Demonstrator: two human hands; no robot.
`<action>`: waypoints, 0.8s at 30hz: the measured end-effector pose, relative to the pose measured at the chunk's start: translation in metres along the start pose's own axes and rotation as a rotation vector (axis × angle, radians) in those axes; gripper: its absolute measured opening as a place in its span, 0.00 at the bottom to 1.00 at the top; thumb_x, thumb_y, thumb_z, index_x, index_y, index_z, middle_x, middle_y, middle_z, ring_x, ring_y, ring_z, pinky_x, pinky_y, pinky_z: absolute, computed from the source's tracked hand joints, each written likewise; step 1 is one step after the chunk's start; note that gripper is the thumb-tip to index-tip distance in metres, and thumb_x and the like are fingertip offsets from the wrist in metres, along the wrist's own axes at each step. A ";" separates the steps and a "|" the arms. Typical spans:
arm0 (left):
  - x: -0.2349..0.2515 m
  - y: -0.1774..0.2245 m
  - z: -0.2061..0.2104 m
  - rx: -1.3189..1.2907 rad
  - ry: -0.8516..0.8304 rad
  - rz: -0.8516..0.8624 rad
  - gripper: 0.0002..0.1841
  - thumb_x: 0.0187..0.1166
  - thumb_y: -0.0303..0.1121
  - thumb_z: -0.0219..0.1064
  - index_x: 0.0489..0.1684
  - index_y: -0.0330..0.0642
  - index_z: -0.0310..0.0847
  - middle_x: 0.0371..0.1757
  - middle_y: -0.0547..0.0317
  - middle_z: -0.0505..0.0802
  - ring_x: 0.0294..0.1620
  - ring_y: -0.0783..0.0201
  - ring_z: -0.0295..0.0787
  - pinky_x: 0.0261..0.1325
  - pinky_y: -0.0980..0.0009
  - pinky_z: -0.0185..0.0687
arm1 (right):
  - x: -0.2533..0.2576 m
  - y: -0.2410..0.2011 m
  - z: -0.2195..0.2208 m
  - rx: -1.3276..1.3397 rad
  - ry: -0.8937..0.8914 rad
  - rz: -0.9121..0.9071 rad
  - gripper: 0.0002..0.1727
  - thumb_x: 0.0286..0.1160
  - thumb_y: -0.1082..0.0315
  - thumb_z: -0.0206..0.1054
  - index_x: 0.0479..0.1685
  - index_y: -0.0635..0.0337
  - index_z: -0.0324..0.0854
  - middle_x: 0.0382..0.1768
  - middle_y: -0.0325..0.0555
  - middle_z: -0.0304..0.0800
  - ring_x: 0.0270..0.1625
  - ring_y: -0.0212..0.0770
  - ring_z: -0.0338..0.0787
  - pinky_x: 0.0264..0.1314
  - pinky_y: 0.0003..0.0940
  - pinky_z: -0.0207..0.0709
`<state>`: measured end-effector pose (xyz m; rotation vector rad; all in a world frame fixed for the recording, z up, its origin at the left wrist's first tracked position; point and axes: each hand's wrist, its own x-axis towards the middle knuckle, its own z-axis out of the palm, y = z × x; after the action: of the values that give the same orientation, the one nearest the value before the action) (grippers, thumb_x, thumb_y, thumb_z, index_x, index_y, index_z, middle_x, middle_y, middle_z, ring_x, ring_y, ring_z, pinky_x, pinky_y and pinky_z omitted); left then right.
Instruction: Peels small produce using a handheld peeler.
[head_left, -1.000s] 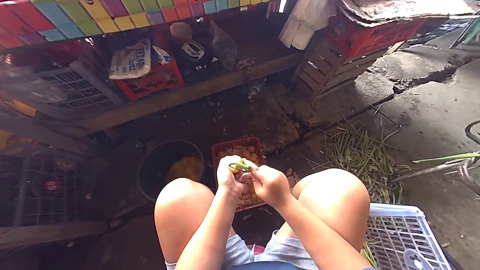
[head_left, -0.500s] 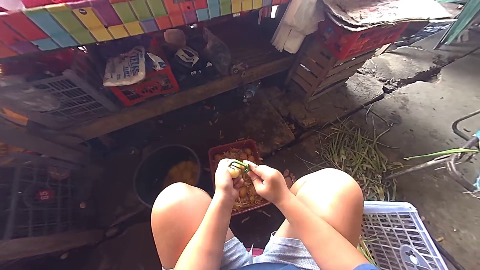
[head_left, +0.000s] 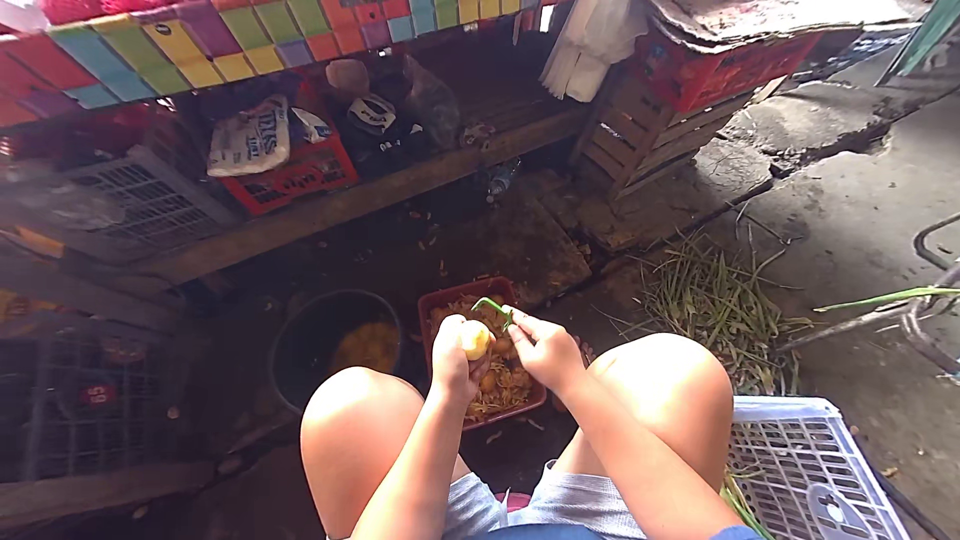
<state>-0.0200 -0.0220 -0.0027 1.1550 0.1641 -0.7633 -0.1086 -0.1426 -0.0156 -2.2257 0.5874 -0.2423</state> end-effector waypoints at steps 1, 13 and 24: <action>0.000 0.001 0.000 -0.025 -0.011 -0.005 0.22 0.96 0.38 0.31 0.38 0.41 0.70 0.20 0.57 0.87 0.05 0.77 0.61 0.08 0.84 0.53 | 0.006 0.001 -0.006 -0.012 -0.053 0.117 0.24 0.92 0.59 0.50 0.77 0.56 0.81 0.69 0.50 0.90 0.71 0.49 0.88 0.75 0.54 0.74; 0.011 -0.016 0.002 0.314 0.042 0.186 0.17 0.97 0.38 0.38 0.54 0.38 0.71 0.32 0.56 0.84 0.21 0.70 0.77 0.22 0.78 0.72 | 0.004 -0.001 0.011 0.289 -0.073 0.160 0.35 0.78 0.48 0.70 0.77 0.63 0.74 0.40 0.45 0.85 0.37 0.36 0.79 0.48 0.37 0.77; 0.012 0.003 -0.004 -0.240 0.134 -0.077 0.29 0.94 0.58 0.29 0.41 0.46 0.69 0.19 0.60 0.79 0.12 0.68 0.75 0.17 0.74 0.78 | -0.003 0.002 0.026 0.234 -0.296 0.211 0.23 0.93 0.63 0.47 0.78 0.65 0.70 0.60 0.60 0.87 0.63 0.51 0.87 0.69 0.50 0.76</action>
<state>-0.0087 -0.0236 -0.0082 0.9746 0.4036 -0.7129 -0.1027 -0.1250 -0.0336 -1.9106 0.5919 0.1210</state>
